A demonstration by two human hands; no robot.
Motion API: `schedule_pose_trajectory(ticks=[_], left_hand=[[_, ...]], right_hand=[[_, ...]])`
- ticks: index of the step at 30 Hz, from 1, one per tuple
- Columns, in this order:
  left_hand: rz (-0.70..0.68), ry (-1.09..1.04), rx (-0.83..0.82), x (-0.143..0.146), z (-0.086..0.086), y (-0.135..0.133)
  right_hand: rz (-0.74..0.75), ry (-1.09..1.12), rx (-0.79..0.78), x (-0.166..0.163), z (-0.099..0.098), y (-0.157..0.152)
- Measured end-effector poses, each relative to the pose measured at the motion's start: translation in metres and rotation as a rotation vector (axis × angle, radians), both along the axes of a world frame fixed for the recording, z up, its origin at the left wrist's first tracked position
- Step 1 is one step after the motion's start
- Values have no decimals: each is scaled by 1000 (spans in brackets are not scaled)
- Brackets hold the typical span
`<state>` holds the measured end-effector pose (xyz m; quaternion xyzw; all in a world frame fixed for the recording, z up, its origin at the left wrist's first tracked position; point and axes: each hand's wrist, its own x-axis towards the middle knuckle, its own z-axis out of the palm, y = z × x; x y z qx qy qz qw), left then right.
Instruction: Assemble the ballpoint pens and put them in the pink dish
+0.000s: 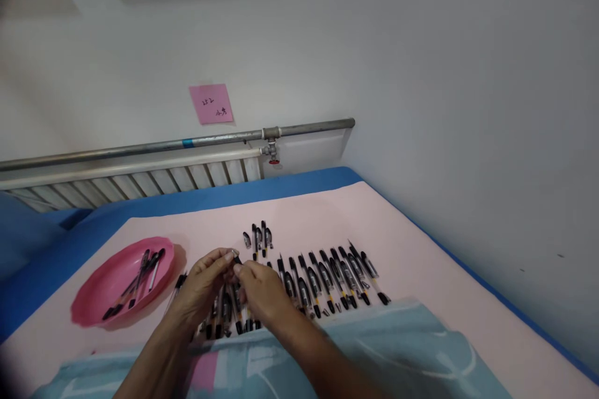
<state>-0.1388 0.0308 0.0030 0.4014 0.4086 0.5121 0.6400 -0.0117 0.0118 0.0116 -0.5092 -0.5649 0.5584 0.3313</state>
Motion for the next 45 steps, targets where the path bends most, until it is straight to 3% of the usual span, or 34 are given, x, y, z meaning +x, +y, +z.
schedule_pose_trajectory(ticks=[2,4,8,10,15,22,26,28,33,40,45], left_hand=[[27,-19,-16,1,1,0],[45,-46,-31,3,2,-1],[-12,-78,-25,3,5,-1],[-41,-105,-26,3,5,0],[13,-114,-30,3,0,1],[-67,-124,-44,1,2,0],[10,-114,-42,5,0,0],[49,-116,-35,5,-1,0],[-22,-160,-28,3,1,1],[23,-138,-80,5,-2,-1],[9,-120,-42,1,-1,0]], right_hand=[[-49,-76,189,-2,-1,0],[-53,-86,235,-3,-2,-1],[27,94,-117,-3,-1,-1],[24,117,-160,-3,0,0],[-16,-27,78,-2,-2,1],[-29,-64,90,-2,-6,3],[-37,-98,214,-4,-7,2],[-30,-66,175,-5,-6,1],[11,113,-152,-6,-4,-1],[-45,42,-13,-7,-6,0],[-9,253,-251,-8,-3,-3]])
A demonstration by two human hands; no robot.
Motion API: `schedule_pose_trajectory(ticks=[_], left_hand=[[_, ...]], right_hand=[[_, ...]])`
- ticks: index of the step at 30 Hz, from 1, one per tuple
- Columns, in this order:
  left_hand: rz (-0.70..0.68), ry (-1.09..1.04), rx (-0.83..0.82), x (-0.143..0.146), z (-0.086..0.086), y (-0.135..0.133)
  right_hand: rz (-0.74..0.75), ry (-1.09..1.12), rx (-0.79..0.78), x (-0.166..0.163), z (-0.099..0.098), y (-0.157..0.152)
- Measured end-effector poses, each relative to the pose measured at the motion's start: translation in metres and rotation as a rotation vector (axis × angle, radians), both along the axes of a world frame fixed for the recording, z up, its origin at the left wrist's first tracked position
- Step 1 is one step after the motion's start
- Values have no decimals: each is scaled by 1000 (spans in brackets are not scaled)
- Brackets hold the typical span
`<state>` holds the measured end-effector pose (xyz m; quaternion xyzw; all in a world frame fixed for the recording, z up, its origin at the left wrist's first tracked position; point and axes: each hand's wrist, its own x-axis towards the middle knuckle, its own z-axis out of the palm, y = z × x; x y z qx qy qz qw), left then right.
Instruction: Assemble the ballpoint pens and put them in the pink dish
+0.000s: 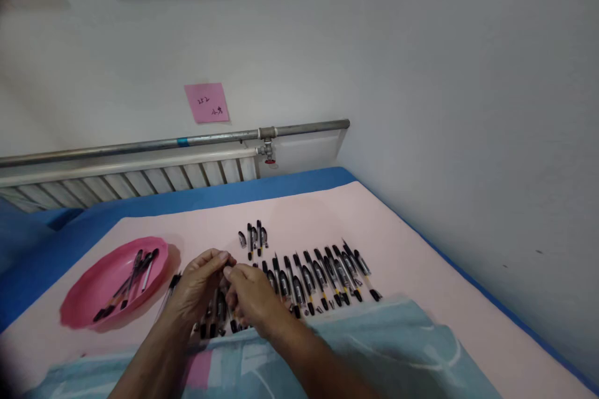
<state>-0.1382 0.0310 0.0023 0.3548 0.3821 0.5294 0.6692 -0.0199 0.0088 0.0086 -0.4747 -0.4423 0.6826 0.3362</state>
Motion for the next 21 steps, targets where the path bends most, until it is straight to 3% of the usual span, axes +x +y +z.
schedule_pose_trajectory(ticks=[4,7,10,13,16,18,21], left_hand=[[-31,-61,28,-3,6,-3],[-66,-114,61,-5,10,-6],[-32,-109,83,-7,10,-5],[68,-88,73,-7,4,-1],[133,-104,72,-5,-1,3],[137,-117,85,-3,-2,3],[106,-163,100,-2,1,2]], right_hand=[[80,411,-185,0,8,-5],[191,539,-239,-1,11,-8],[89,384,-103,-3,8,-7],[-122,62,191,-2,1,-3],[-207,-127,411,-1,-4,0],[-187,-106,393,0,-4,0],[-107,87,182,-1,-1,-3]])
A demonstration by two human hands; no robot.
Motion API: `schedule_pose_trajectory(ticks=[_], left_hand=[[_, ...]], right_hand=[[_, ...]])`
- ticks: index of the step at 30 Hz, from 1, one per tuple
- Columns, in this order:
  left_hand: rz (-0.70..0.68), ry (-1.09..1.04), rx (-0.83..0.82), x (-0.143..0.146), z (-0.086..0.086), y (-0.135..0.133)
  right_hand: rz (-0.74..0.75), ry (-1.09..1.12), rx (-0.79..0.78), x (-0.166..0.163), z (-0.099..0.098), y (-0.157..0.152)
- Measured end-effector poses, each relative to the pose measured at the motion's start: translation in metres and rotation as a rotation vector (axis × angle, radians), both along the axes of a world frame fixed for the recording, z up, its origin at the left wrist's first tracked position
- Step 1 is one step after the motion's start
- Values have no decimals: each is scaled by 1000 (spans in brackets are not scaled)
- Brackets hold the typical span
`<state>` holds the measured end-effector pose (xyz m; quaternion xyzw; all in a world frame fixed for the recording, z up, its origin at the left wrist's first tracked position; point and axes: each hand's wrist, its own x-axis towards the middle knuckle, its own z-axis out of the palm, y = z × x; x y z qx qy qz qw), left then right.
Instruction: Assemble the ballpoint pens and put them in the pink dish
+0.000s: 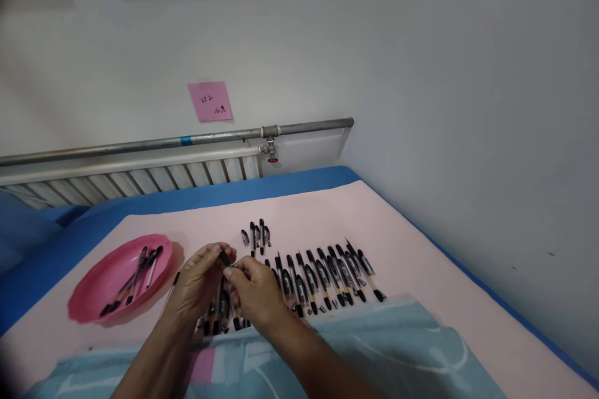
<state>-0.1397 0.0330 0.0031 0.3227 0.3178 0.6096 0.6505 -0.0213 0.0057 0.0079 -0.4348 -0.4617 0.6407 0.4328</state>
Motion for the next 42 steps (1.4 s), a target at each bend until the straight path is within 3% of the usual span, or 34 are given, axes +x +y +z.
schedule_pose_trajectory(ticks=[4,9,15,21,24,28,31,35,39,42], left_hand=[[-23,-34,-14,-1,3,-1],[58,-20,-22,-2,1,2],[48,-33,-3,-1,0,2],[89,-17,-4,-2,-2,3],[79,-42,-3,-2,-2,4],[52,-78,16,-2,0,3],[37,-52,23,-3,2,2],[90,177,-32,-9,1,11],[150,748,-138,-8,-4,44],[168,975,-185,3,-10,75]], right_hand=[[84,108,-116,-2,2,-1],[-144,-149,217,-3,-6,2],[-53,-193,196,-2,-7,2],[-204,-377,406,0,-12,4],[-135,-263,292,-2,-9,1],[63,91,-42,-4,0,-3],[136,184,-127,-1,3,0],[-40,122,-99,16,3,14],[-259,260,-60,38,6,27],[-310,330,-40,49,11,30]])
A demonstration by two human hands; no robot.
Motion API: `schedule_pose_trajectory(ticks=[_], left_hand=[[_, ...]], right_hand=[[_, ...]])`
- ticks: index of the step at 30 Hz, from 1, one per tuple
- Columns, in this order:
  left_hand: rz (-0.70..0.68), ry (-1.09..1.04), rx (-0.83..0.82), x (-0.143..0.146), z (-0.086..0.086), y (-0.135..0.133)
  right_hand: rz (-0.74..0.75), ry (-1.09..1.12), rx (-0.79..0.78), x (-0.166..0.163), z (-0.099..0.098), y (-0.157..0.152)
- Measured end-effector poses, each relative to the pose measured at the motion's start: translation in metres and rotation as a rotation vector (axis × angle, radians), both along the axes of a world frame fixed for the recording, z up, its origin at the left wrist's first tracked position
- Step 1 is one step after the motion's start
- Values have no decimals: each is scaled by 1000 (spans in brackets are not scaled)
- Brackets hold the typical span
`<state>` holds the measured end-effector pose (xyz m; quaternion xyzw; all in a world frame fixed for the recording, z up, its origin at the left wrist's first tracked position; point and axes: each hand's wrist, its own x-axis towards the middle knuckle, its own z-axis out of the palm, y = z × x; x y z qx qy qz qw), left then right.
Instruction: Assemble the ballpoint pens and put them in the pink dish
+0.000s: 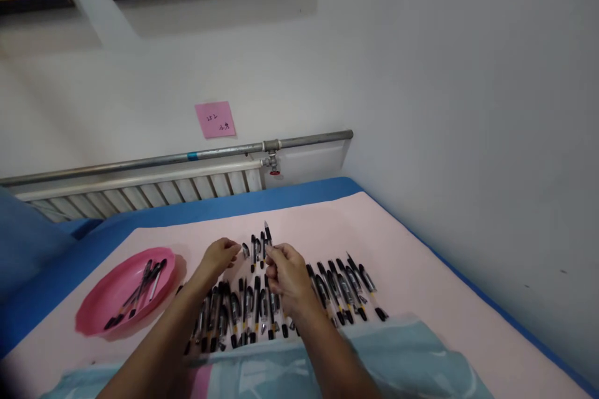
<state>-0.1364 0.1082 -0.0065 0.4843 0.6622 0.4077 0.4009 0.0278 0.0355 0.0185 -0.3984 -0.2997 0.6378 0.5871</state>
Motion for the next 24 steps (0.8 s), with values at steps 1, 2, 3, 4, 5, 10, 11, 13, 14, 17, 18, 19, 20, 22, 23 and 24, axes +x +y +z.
schedule_pose_trajectory(ticks=[1,2,3,4,5,10,11,13,14,17,18,19,20,22,23,24], left_hand=[[14,39,-14,5,-2,9],[26,77,-27,10,-4,18],[36,109,-38,14,-6,25],[43,131,-49,17,-7,30],[48,143,-59,20,-9,34],[58,45,-102,21,-6,36],[58,-6,-106,19,-2,33],[47,-137,-103,14,6,23],[39,-210,-94,9,11,16],[35,-451,-53,-8,24,-10],[46,-566,-50,-15,27,-18],[62,-687,-54,-20,29,-26],[77,-808,-60,-25,30,-33],[88,-993,-73,-31,30,-43],[85,-1033,-78,-33,29,-46],[83,-1059,-81,-34,27,-48]], right_hand=[[-3,7,5,2,1,0],[-4,11,8,4,1,0],[-6,12,10,6,2,1],[-9,12,10,8,2,1],[-13,14,11,9,2,2],[-3,-40,27,14,2,4],[7,-83,27,14,1,3],[31,-206,41,13,0,2],[43,-282,62,11,0,1],[63,-517,172,2,-2,-5],[70,-583,213,-2,-3,-8],[78,-640,250,-7,-3,-11],[88,-687,280,-11,-3,-14],[110,-760,326,-20,-4,-19],[120,-785,342,-24,-5,-21],[127,-806,353,-28,-6,-22]])
